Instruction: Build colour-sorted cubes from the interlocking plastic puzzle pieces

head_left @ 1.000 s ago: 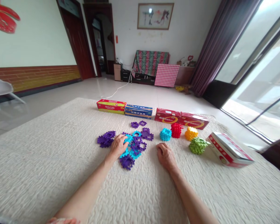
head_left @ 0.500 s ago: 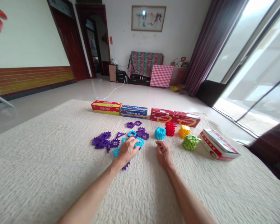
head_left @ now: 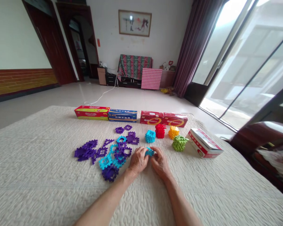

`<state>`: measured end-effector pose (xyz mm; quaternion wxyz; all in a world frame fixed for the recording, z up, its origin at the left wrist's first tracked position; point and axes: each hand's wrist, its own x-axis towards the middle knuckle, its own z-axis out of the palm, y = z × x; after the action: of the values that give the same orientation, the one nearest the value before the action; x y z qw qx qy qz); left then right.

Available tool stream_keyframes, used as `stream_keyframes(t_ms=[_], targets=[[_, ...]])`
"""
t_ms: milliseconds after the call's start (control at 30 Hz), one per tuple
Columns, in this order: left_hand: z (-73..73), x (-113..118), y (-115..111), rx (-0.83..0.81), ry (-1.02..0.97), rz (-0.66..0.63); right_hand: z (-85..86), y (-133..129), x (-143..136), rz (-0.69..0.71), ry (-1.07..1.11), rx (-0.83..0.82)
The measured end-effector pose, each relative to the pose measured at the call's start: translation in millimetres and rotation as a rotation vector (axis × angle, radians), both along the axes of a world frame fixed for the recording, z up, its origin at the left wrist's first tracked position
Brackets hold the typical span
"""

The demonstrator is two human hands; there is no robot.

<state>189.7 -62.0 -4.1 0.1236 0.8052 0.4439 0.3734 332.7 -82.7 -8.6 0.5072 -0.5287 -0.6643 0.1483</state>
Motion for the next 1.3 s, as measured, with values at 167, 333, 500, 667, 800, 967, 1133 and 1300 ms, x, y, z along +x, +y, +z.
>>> stream_keyframes(t_ms=[167, 333, 500, 667, 800, 967, 1133, 1300], targets=[[-4.7, -1, 5, 0.011, -0.131, -0.028, -3.4, 3, -5, -0.009, -0.088, 0.015], [-5.4, -5, 9, -0.009, -0.222, -0.006, -3.8, 5, -5, -0.038, -0.053, -0.001], [-1.6, -5, 9, -0.003, -0.284, 0.056, -3.6, 7, -2, -0.13, 0.18, -0.113], [0.6, -5, 7, 0.006, -0.275, 0.073, -4.8, 5, -4, -0.022, 0.31, -0.164], [-0.2, -5, 6, 0.06, -0.252, 0.031, -1.6, 2, -5, -0.009, 0.282, -0.174], [-4.0, -5, 8, 0.123, -0.204, 0.046, 0.0, 4, -4, -0.009, 0.307, -0.198], [-10.7, -7, 14, 0.109, -0.155, 0.229, -1.2, 6, -1, -0.114, 0.188, -0.081], [-14.4, -9, 17, 0.081, -0.137, 0.224, 0.7, 6, 9, -0.148, 0.056, 0.096]])
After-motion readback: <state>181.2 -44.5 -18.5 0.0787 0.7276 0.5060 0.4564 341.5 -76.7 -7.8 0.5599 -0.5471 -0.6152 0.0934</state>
